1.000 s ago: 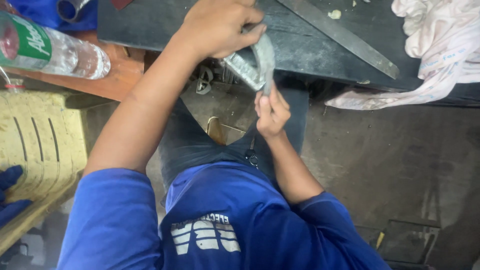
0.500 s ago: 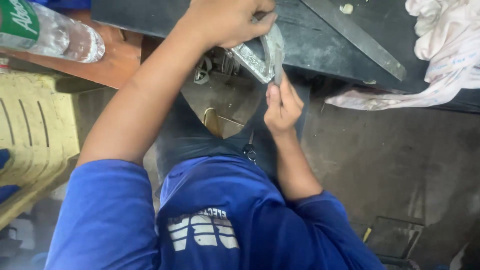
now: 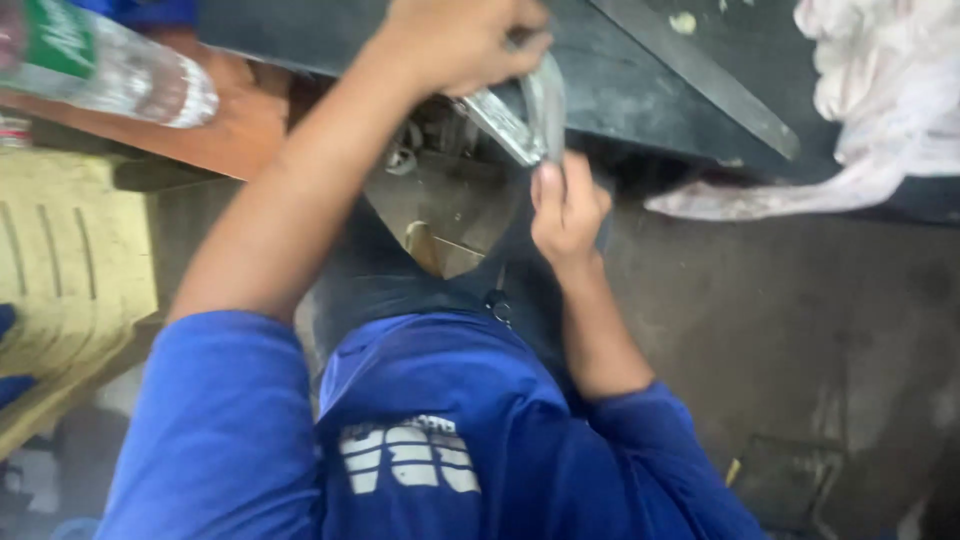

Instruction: Filing the edges of a metal component to smooth them and wiping it with a cloth.

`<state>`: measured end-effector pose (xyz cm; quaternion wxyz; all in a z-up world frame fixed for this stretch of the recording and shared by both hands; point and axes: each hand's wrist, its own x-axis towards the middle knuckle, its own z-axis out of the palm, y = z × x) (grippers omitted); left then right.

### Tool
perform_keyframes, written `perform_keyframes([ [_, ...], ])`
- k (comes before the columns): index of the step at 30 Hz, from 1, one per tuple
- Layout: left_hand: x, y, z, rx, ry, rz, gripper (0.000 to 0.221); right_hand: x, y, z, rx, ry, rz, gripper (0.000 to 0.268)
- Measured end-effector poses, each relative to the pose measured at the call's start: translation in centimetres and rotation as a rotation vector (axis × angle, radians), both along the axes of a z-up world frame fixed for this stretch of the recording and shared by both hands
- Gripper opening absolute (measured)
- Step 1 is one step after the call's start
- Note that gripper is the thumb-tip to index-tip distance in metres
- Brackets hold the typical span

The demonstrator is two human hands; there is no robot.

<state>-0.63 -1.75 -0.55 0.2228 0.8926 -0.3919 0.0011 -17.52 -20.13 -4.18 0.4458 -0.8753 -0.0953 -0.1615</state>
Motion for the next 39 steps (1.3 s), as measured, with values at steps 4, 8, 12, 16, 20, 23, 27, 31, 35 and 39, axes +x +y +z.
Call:
perform_keyframes([
  [4, 0.0, 0.0, 1.1, 0.077, -0.053, 0.064, 0.037, -0.9, -0.5, 0.5, 0.124, 0.102, 0.036, 0.026],
  [8, 0.5, 0.0, 0.5, 0.025, 0.078, 0.044, 0.029, 0.9, -0.4, 0.4, 0.176, 0.226, 0.045, 0.033],
  [12, -0.2, -0.1, 1.6, 0.052, 0.156, 0.095, 0.038, -0.3, 0.3, 1.0, 0.326, 0.193, 0.07, 0.032],
  [16, 0.2, 0.0, 1.7, 0.075, 0.026, 0.092, 0.034, -0.1, 0.7, -0.3, 0.543, 0.321, 0.118, 0.033],
  [20, 0.1, 0.0, 0.7, 0.028, -0.145, 0.05, 0.035, -1.3, 2.0, 0.6, 0.581, 0.347, 0.014, 0.04],
  [23, 0.2, -0.4, 1.5, 0.088, -0.05, 0.072, 0.036, -2.6, 1.1, -3.2, 0.862, 0.435, 0.089, 0.03],
  [27, 0.5, -0.4, 0.3, -0.033, -0.149, 0.059, 0.039, -1.0, 1.4, -3.5, 0.879, 0.365, 0.116, 0.033],
  [31, -0.3, -0.5, 0.2, 0.066, 0.139, 0.176, 0.038, -3.0, 1.4, -3.4, 0.87, 0.439, 0.035, 0.037],
  [35, 0.9, -0.4, 0.1, -0.03, -0.125, 0.057, 0.037, -0.7, 2.4, -1.8, 0.68, 0.244, 0.047, 0.043],
  [39, -0.1, -0.5, -0.4, 0.006, 0.066, 0.091, 0.04, -1.5, 2.1, -2.6, 0.924, 0.361, 0.038, 0.037],
])
